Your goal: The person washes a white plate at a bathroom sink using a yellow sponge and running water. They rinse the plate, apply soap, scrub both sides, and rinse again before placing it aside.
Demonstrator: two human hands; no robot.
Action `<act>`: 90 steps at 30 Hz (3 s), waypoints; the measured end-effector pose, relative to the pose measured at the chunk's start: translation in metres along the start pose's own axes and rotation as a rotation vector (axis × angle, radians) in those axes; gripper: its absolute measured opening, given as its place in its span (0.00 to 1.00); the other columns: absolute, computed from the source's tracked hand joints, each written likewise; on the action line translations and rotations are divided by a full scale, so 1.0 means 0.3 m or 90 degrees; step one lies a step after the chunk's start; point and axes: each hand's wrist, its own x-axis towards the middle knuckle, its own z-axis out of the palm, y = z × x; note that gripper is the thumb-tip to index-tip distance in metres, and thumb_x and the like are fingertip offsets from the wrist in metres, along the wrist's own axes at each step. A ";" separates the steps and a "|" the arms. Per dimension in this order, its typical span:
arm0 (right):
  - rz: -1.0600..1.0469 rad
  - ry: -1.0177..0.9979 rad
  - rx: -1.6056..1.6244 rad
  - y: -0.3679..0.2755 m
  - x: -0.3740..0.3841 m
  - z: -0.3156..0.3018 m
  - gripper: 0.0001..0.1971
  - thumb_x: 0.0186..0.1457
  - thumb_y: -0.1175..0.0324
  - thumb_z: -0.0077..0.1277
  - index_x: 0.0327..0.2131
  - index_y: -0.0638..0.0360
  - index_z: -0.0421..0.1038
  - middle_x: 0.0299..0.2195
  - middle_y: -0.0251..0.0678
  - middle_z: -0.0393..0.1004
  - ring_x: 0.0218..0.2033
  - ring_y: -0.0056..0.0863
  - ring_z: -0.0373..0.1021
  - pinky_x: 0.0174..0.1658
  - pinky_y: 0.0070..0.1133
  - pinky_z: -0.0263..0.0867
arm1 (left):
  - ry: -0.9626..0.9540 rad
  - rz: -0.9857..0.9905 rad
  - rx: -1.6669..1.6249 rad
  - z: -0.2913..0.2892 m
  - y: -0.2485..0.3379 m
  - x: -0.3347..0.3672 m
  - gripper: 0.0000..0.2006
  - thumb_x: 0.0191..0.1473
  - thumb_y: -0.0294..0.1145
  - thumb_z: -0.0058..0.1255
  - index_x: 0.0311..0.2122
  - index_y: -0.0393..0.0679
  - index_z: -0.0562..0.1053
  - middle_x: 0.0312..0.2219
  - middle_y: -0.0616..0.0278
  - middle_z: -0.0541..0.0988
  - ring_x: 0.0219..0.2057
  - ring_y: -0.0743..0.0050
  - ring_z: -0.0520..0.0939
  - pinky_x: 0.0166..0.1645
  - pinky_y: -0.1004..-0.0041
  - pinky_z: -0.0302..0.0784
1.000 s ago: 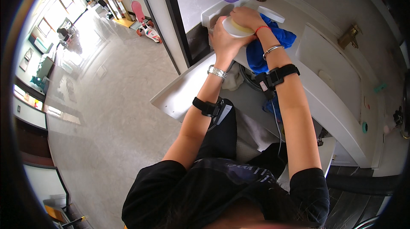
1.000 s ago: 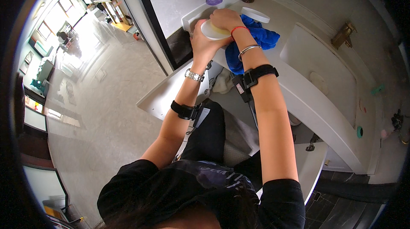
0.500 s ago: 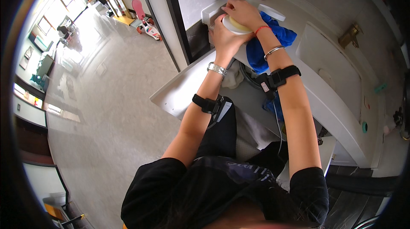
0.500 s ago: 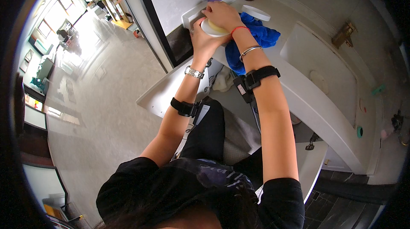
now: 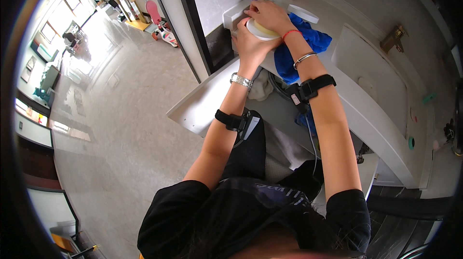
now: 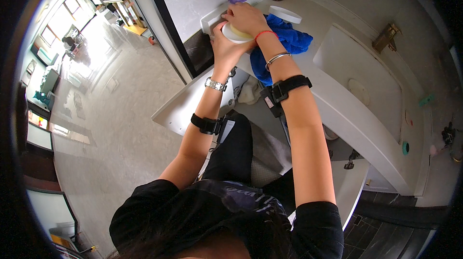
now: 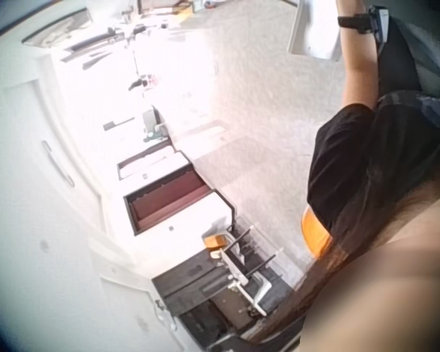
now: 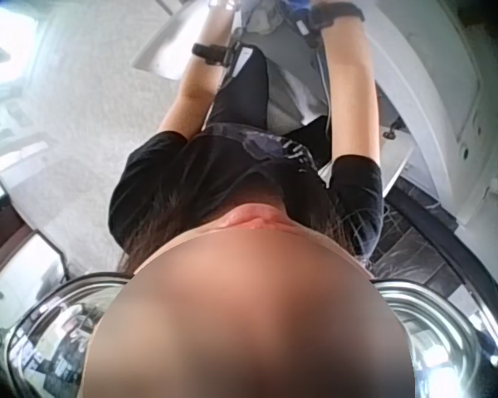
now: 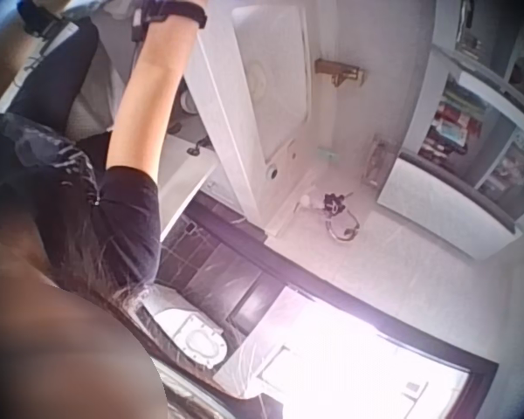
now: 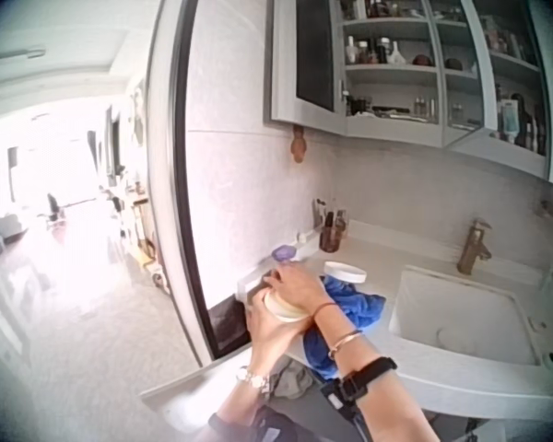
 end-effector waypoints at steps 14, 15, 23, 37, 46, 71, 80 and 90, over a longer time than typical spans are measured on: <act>-0.056 0.053 -0.049 -0.006 -0.013 0.014 0.14 0.57 0.57 0.40 0.38 0.52 0.72 0.41 0.39 0.72 0.47 0.39 0.66 0.48 0.34 0.64 | -0.011 -0.051 -0.028 -0.006 0.012 0.000 0.47 0.26 0.47 0.72 0.49 0.34 0.58 0.42 0.45 0.74 0.43 0.59 0.77 0.47 0.69 0.72; -0.041 0.060 -0.039 -0.009 -0.020 0.010 0.14 0.57 0.57 0.40 0.38 0.52 0.72 0.41 0.39 0.72 0.47 0.39 0.67 0.47 0.34 0.64 | -0.008 -0.039 -0.024 -0.008 0.011 -0.001 0.47 0.26 0.47 0.72 0.49 0.34 0.58 0.42 0.45 0.74 0.43 0.59 0.77 0.47 0.69 0.72; -0.019 0.065 -0.001 -0.029 -0.026 -0.010 0.12 0.57 0.57 0.41 0.37 0.51 0.70 0.39 0.39 0.72 0.44 0.40 0.68 0.45 0.34 0.65 | -0.017 -0.043 -0.017 -0.010 0.012 0.001 0.47 0.26 0.47 0.72 0.48 0.33 0.57 0.42 0.45 0.74 0.43 0.60 0.77 0.46 0.69 0.73; -0.016 0.068 -0.018 -0.020 -0.021 0.002 0.12 0.59 0.58 0.40 0.38 0.51 0.70 0.39 0.38 0.73 0.44 0.40 0.69 0.45 0.35 0.66 | -0.011 -0.025 -0.013 -0.007 0.005 0.000 0.46 0.27 0.45 0.72 0.48 0.33 0.57 0.42 0.46 0.73 0.43 0.61 0.77 0.46 0.69 0.73; -0.036 0.062 -0.003 -0.023 -0.028 -0.014 0.13 0.58 0.58 0.40 0.37 0.53 0.70 0.40 0.38 0.73 0.44 0.40 0.69 0.45 0.35 0.65 | -0.013 -0.030 -0.010 -0.008 0.008 -0.001 0.46 0.27 0.45 0.72 0.48 0.34 0.57 0.42 0.46 0.74 0.43 0.60 0.77 0.46 0.69 0.73; -0.089 0.005 0.014 -0.046 -0.016 -0.011 0.13 0.55 0.58 0.40 0.35 0.50 0.73 0.40 0.31 0.70 0.45 0.34 0.67 0.46 0.31 0.65 | -0.020 -0.097 0.024 -0.011 0.023 -0.003 0.50 0.23 0.52 0.70 0.49 0.33 0.57 0.42 0.49 0.73 0.45 0.57 0.75 0.50 0.60 0.65; -0.122 -0.024 0.035 -0.038 -0.017 -0.017 0.13 0.55 0.56 0.40 0.36 0.49 0.71 0.41 0.33 0.68 0.45 0.37 0.66 0.47 0.32 0.63 | -0.010 -0.043 -0.017 -0.003 0.011 -0.004 0.49 0.24 0.46 0.72 0.49 0.30 0.56 0.42 0.45 0.72 0.45 0.56 0.74 0.49 0.67 0.68; -0.182 0.006 0.021 -0.043 0.037 -0.040 0.15 0.54 0.53 0.40 0.36 0.50 0.70 0.38 0.36 0.70 0.44 0.38 0.66 0.47 0.33 0.62 | 0.021 0.017 0.001 -0.003 0.026 -0.006 0.49 0.26 0.49 0.71 0.50 0.32 0.56 0.43 0.44 0.73 0.44 0.55 0.76 0.48 0.66 0.71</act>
